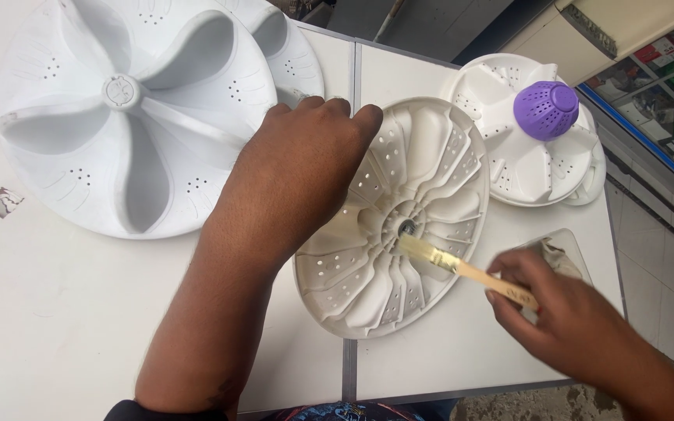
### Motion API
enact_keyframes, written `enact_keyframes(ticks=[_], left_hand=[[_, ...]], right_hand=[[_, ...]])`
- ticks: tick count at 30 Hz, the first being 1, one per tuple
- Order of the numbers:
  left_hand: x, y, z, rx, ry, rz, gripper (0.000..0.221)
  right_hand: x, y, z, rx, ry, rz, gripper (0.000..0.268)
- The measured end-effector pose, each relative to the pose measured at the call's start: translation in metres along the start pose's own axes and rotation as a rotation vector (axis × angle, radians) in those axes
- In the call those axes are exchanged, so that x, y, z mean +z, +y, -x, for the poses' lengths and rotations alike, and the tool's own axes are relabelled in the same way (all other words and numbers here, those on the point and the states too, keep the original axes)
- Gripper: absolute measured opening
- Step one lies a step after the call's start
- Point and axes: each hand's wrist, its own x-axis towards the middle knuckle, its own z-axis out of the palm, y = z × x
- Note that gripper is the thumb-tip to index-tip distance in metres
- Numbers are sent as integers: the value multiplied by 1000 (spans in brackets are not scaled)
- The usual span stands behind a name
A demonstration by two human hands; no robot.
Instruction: Cleaning the underside of a washing machine pulsator using a paintbrush
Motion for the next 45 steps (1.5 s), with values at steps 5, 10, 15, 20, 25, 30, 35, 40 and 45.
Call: enact_keyframes(ticks=[5,10,15,20,25,30,35,40,45], left_hand=[[0,1,-2,-42,-8,33,36],[4,8,-5,-101,-37,55,36],[15,9,3,-53,62,117,59],[13,16,37,-245,125,345,77],[49,19,92,-586,375,729,79],[94,55,120,-823,324,1272,93],[78,73,97,-1179,267,1486,72],[92,63,96,-1182,338,1654,52],[99,63,91,-1132,391,1874,51]], right_hand=[[63,37,31,178,104,-670,30],[86,39,46,265,295,-1119,34],[111,66,30,-13,506,-1396,31],[141,90,-14,-403,711,-1629,18],[142,70,-30,-498,793,-1796,20],[148,58,-44,-414,804,-1884,15],[164,47,-44,-429,759,-1850,18],[174,44,-40,-354,757,-1800,18],[174,50,-40,-332,752,-1807,19]])
